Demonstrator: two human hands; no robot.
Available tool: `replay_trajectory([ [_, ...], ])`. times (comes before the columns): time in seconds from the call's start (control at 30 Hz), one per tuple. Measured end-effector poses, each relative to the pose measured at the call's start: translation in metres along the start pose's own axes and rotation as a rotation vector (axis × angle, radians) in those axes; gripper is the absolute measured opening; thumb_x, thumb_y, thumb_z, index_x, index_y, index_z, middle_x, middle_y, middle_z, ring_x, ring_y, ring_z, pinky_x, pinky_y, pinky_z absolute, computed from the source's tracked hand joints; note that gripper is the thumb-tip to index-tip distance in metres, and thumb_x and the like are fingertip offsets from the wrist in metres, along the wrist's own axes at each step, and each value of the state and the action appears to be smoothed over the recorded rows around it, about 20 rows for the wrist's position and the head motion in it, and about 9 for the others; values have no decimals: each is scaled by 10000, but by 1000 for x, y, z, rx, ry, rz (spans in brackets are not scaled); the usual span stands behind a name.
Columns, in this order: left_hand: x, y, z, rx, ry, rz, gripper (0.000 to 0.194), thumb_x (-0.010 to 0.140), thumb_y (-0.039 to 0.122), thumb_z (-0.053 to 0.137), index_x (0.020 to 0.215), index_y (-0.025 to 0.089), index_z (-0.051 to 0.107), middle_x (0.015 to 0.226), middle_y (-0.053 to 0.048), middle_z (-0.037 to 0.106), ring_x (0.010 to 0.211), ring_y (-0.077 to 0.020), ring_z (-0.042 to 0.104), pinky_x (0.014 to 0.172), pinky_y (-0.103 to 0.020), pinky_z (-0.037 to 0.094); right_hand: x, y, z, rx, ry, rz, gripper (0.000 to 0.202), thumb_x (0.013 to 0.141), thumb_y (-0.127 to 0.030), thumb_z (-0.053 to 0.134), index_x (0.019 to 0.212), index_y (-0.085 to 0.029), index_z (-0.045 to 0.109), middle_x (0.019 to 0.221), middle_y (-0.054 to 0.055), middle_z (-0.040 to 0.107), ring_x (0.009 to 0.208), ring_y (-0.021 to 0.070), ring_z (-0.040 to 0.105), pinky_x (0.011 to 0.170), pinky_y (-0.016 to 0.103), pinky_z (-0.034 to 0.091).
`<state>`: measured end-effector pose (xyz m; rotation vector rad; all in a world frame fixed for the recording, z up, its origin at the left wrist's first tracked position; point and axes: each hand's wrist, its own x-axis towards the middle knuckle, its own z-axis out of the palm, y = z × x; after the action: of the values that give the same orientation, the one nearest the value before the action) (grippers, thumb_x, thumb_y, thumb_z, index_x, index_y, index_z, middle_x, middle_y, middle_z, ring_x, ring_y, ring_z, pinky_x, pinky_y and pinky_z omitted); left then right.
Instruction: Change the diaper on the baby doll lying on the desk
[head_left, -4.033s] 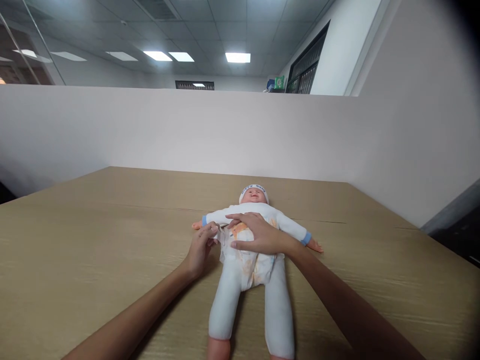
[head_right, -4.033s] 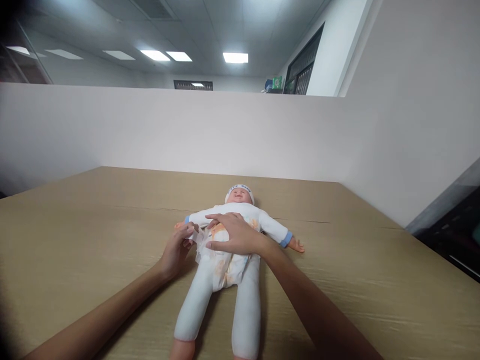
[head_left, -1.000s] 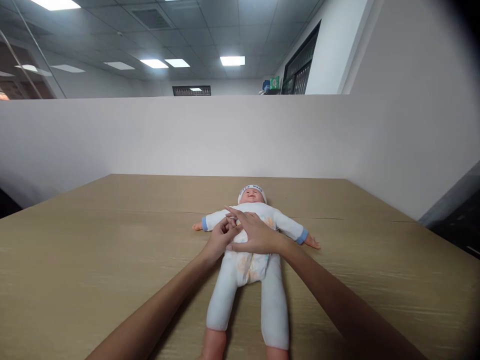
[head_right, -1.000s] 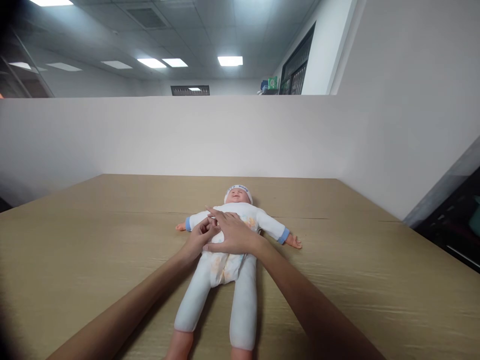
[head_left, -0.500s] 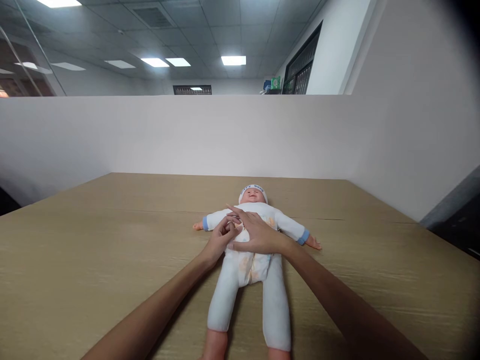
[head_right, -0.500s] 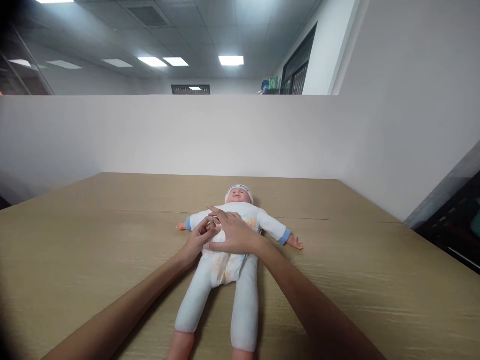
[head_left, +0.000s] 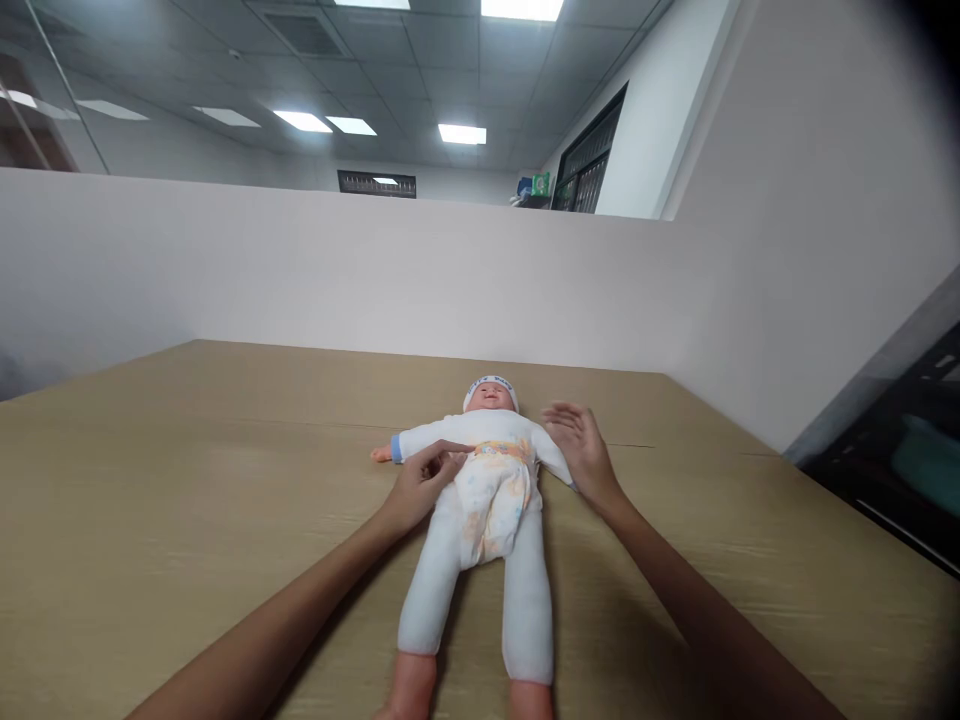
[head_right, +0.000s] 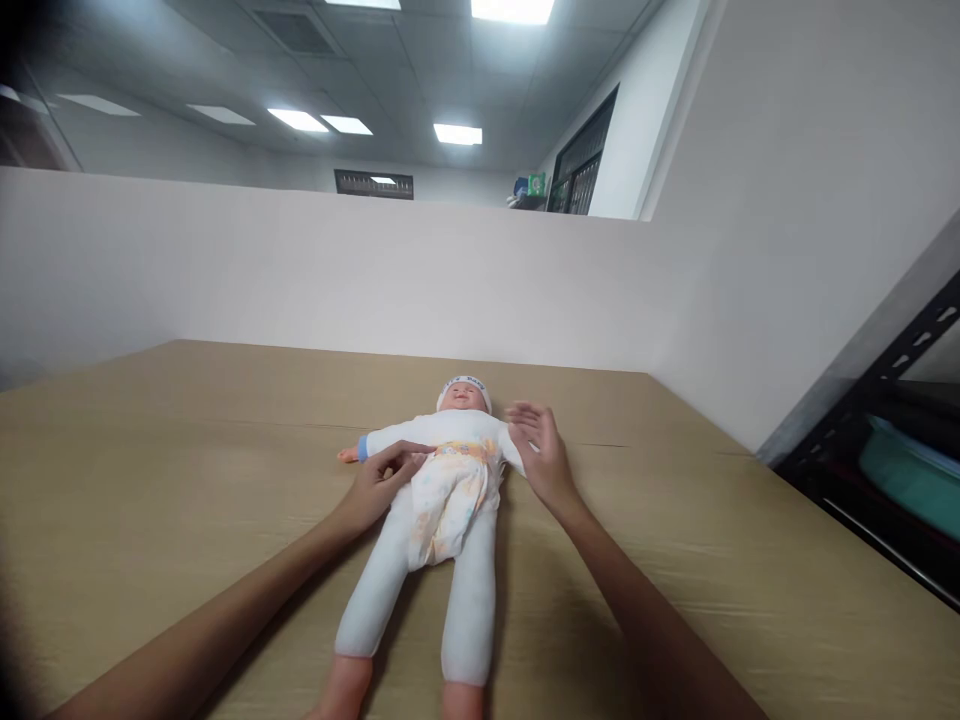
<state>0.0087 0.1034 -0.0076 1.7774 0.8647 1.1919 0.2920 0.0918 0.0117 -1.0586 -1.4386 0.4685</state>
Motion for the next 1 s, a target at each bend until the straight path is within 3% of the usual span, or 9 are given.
replay_trajectory([
  [0.13, -1, 3, -15, 164, 18, 99, 374, 995, 470, 594, 1269, 252, 728, 770, 8, 552, 686, -169, 441, 668, -293, 341, -28, 46, -50, -331, -57, -20, 494, 974, -523, 624, 1345, -211, 528, 1343, 159, 624, 1234, 294, 622, 1094, 530, 492],
  [0.23, 3, -3, -29, 282, 100, 97, 366, 1004, 461, 571, 1288, 258, 679, 829, 12, 608, 684, -165, 486, 683, -289, 367, -31, 54, -63, -458, -137, -61, 443, 1003, -498, 579, 1338, -209, 557, 1312, 144, 634, 1209, 306, 619, 1067, 538, 492],
  [0.4, 6, -9, -42, 390, 245, 97, 266, 1020, 440, 535, 1113, 223, 658, 863, 9, 612, 718, -164, 521, 682, -287, 404, -31, 14, -44, -584, -98, -294, 279, 1026, -331, 557, 1279, -222, 596, 1219, 110, 660, 1135, 307, 589, 1015, 513, 464],
  [0.5, 0, 1, -36, 400, 234, 206, 202, 1030, 387, 532, 987, 215, 628, 861, -3, 620, 753, -170, 536, 696, -300, 410, -44, -21, -26, -484, -135, -357, 204, 1022, -226, 550, 1216, -237, 613, 1157, 83, 671, 1093, 273, 591, 971, 448, 475],
  [0.63, -13, 28, -22, 438, 39, 540, 257, 1043, 264, 468, 803, 217, 547, 715, 4, 571, 677, -171, 505, 703, -351, 377, -73, -59, -7, -224, -405, -450, 249, 983, -130, 558, 1192, -252, 616, 1100, 46, 690, 1064, 225, 615, 969, 387, 474],
  [0.7, -21, 41, -16, 454, -148, 736, 285, 1031, 239, 447, 756, 219, 517, 646, 2, 570, 618, -170, 478, 692, -378, 354, -86, -71, 1, -121, -584, -491, 235, 967, -106, 550, 1157, -227, 615, 1056, 44, 697, 1000, 204, 624, 930, 351, 486],
  [0.77, -30, 52, -12, 443, -352, 800, 280, 1017, 237, 450, 744, 222, 509, 604, -3, 578, 575, -169, 460, 659, -385, 339, -95, -80, 6, -98, -709, -517, 161, 965, -117, 545, 1083, -198, 619, 985, 45, 693, 909, 189, 616, 855, 326, 486],
  [0.9, -51, 65, -11, 498, -666, 548, 222, 1000, 262, 524, 789, 223, 579, 696, -33, 656, 714, -200, 540, 721, -388, 394, -102, -86, 7, -193, -786, -457, 60, 965, -167, 577, 963, -189, 633, 835, 16, 652, 796, 174, 553, 746, 317, 427],
  [1.0, -64, 66, -18, 596, -694, 313, 219, 1021, 303, 545, 825, 227, 605, 785, -26, 670, 862, -214, 549, 840, -380, 412, -102, -84, 4, -260, -786, -309, 77, 948, -181, 622, 872, -195, 615, 820, 2, 653, 845, 178, 552, 774, 316, 409],
])
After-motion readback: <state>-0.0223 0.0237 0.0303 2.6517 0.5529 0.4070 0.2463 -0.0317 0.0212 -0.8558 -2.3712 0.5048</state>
